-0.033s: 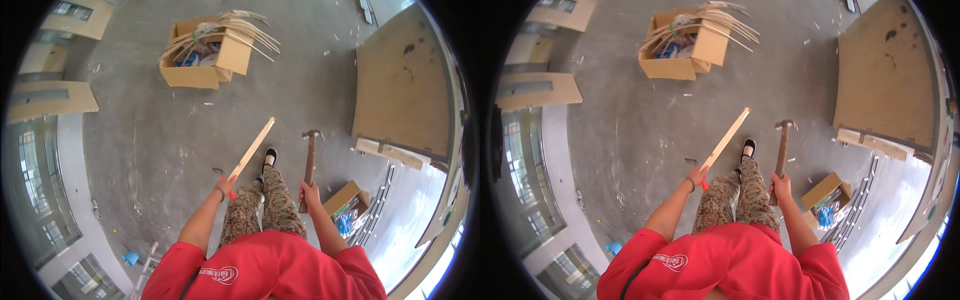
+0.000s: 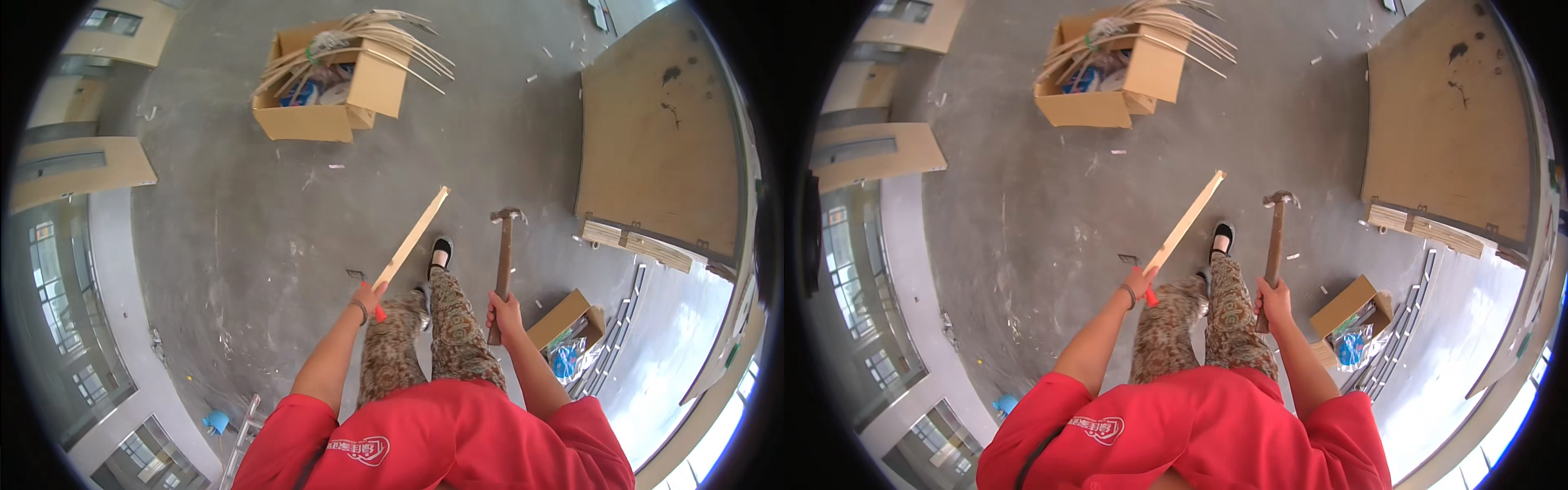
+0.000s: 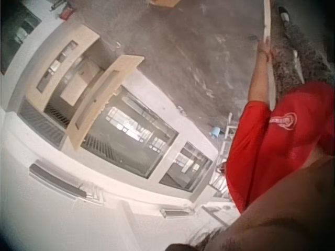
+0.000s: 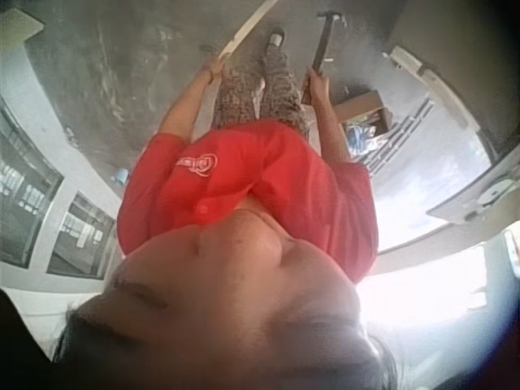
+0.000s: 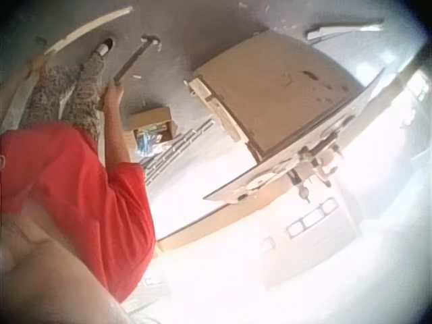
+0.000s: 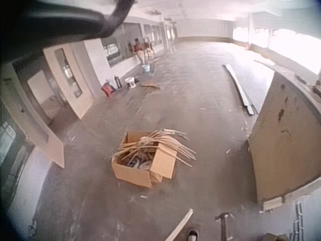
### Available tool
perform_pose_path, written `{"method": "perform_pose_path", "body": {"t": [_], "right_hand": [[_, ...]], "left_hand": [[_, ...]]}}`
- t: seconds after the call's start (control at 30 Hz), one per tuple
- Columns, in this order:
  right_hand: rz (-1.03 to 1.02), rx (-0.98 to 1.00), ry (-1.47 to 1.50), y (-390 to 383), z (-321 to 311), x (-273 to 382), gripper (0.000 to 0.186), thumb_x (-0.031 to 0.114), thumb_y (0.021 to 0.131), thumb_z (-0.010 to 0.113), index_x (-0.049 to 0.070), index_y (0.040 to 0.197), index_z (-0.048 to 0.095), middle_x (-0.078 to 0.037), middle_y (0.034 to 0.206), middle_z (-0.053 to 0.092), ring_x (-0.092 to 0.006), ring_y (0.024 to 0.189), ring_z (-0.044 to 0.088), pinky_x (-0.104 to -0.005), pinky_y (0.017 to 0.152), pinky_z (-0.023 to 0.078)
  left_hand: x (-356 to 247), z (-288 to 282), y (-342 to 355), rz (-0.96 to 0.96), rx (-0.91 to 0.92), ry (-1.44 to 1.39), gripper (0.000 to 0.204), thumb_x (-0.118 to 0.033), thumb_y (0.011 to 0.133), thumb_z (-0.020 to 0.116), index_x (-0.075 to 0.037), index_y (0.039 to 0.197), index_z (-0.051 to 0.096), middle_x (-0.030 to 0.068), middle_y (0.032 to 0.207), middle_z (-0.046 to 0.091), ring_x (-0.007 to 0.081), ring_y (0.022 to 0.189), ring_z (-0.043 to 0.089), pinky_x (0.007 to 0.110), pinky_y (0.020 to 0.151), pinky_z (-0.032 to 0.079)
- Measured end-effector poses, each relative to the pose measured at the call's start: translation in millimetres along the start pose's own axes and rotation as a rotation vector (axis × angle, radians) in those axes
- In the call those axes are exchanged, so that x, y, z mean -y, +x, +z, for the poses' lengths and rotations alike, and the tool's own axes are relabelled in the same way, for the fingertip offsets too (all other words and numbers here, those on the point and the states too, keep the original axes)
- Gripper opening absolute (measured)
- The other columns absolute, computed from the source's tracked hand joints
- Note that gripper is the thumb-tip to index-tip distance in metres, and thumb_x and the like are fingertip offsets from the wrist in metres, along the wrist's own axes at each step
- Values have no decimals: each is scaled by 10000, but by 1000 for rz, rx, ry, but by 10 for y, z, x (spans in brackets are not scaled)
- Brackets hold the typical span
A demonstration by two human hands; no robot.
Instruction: The person uses a hammer to strike the end of a wooden stick held against the floor, then uses a red utility knife to shave and shape the wood. The person alternates between striking and shaving the wood to refine its shape.
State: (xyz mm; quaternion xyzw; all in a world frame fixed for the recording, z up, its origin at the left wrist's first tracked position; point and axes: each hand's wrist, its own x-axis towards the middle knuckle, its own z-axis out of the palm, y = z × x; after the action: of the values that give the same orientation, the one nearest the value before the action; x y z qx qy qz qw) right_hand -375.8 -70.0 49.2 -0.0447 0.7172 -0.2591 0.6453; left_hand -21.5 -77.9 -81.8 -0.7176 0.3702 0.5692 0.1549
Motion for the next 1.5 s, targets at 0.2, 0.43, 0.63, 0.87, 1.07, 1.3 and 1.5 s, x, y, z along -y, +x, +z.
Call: {"method": "perform_pose_path", "body": {"t": [0.2,0.43,0.63,0.87,1.07,1.3,1.5], "right_hand": [[96,-48,-99,1074,46,-263,203,193,900,613,53,936,471,-22,652,472,-117,473,469,-289,405,406],[68,-77,-252,2622,315,-925,240,256,911,584,44,854,485,-23,591,481,-119,420,473,-281,376,403],[26,-2,-229,4158,674,-1291,330,357,944,559,34,894,510,-16,600,479,-107,431,464,-274,388,402],[8,41,-329,4954,1083,-1994,352,371,934,578,34,1032,543,-19,618,523,-115,466,506,-280,424,425],[-213,-256,-662,5014,983,-2230,368,349,915,595,27,1085,545,-115,700,590,-224,627,605,-385,571,483],[-642,-411,-177,4518,895,-1592,209,202,911,618,19,945,522,-130,679,583,-237,588,515,-364,592,456],[-196,-386,-686,4895,1474,-2599,403,403,935,535,6,1003,517,-255,855,633,-460,805,596,-505,696,458]], "left_hand": [[147,469,1769,100,99,287,743,-661,926,283,-28,1098,632,229,1039,655,371,988,621,463,852,479],[301,285,3001,167,-90,410,601,-579,937,375,-72,1205,557,244,1151,592,432,1047,564,477,883,465],[669,35,3359,-8,-25,367,576,-582,948,342,-72,1109,558,243,992,641,435,973,586,510,822,466],[834,18,3573,47,-63,514,580,-586,944,360,-46,1008,564,238,950,640,442,920,591,517,779,462],[853,161,3548,77,-22,391,591,-580,942,381,-25,927,584,239,928,636,439,928,584,503,769,459],[856,215,3485,100,-52,308,584,-561,949,386,-17,982,594,238,916,634,440,902,577,494,764,454],[928,182,3478,88,-18,287,566,-543,944,431,-6,1004,598,198,831,599,364,770,562,439,673,445]]}}
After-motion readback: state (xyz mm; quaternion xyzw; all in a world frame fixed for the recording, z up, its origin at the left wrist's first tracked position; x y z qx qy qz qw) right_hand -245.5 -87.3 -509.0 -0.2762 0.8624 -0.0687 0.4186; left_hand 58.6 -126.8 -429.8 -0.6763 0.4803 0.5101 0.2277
